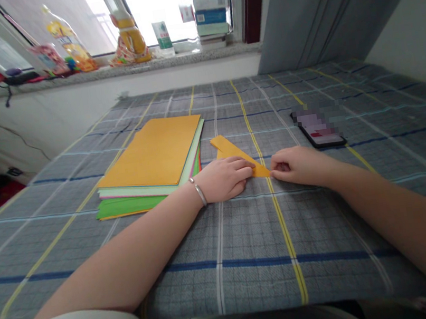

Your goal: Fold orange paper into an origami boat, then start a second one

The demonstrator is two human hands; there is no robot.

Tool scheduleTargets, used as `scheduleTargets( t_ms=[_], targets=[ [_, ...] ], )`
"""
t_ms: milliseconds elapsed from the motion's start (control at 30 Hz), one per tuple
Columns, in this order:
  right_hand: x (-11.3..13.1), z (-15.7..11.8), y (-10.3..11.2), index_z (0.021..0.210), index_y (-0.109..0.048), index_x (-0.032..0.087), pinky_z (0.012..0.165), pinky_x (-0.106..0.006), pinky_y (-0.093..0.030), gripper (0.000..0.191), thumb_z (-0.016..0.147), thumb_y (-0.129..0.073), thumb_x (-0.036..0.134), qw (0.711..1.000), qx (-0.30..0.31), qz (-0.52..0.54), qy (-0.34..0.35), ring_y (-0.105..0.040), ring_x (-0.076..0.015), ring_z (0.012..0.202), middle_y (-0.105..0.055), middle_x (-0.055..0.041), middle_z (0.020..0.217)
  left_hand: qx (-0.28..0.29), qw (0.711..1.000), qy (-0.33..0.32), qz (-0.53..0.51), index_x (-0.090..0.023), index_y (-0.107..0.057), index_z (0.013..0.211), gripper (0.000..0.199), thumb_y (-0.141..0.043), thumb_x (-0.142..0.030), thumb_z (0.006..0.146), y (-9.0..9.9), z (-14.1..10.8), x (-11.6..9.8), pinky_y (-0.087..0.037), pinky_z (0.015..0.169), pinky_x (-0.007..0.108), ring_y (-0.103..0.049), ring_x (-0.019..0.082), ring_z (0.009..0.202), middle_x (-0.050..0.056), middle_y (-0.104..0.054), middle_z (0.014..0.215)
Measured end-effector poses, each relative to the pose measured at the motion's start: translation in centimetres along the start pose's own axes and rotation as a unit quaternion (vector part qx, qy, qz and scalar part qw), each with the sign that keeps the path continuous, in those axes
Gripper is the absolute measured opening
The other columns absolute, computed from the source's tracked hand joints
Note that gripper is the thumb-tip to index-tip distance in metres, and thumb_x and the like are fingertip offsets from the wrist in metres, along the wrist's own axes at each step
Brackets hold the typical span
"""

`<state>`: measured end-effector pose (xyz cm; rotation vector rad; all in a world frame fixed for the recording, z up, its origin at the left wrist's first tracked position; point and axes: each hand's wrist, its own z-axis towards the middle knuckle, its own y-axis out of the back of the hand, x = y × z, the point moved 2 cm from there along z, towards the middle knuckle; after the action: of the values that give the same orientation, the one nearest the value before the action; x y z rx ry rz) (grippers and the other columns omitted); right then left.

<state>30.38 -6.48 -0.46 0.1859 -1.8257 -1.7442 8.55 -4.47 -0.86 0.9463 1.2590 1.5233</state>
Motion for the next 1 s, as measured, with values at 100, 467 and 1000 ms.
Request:
scheduleTargets(
  t_ms=[100,467,1000],
  targets=[
    [-0.1,0.6,-0.7,0.1,-0.065,0.022,0.053,-0.028,-0.032,0.03,0.08,-0.065,0.044,0.997,-0.035,0.004,-0.068,-0.054,-0.0154,0.061,-0.062,0.0008,0.07,-0.019,0.999,0.039,-0.012,-0.011,-0.059,0.106,0.023,-0.043,-0.019,0.092,-0.3,0.3,0.0,-0.05,0.093,0.038,-0.061,0.023,0.105,0.014,-0.065,0.11],
    [0.4,1.6,-1.9,0.095,-0.064,0.02,0.065,-0.031,-0.04,0.034,0.077,-0.067,0.05,0.995,-0.071,0.018,-0.074,-0.059,-0.0197,0.08,-0.064,-0.0046,0.09,0.001,0.982,0.188,-0.015,-0.021,-0.046,0.141,0.048,-0.038,-0.043,0.098,-1.5,0.7,1.1,-0.029,0.114,0.05,-0.038,0.029,0.138,0.007,-0.045,0.149],
    [0.3,1.6,-1.0,0.071,-0.052,0.021,0.061,-0.028,-0.035,0.015,0.078,-0.066,0.024,0.987,-0.15,0.059,-0.009,-0.052,-0.0156,0.07,-0.057,-0.0006,0.076,-0.384,0.794,0.339,-0.328,-0.027,-0.005,0.153,0.088,-0.061,-0.042,0.086,-2.5,0.0,4.8,-0.04,0.108,0.05,-0.047,0.029,0.133,0.017,-0.028,0.155]
  ],
)
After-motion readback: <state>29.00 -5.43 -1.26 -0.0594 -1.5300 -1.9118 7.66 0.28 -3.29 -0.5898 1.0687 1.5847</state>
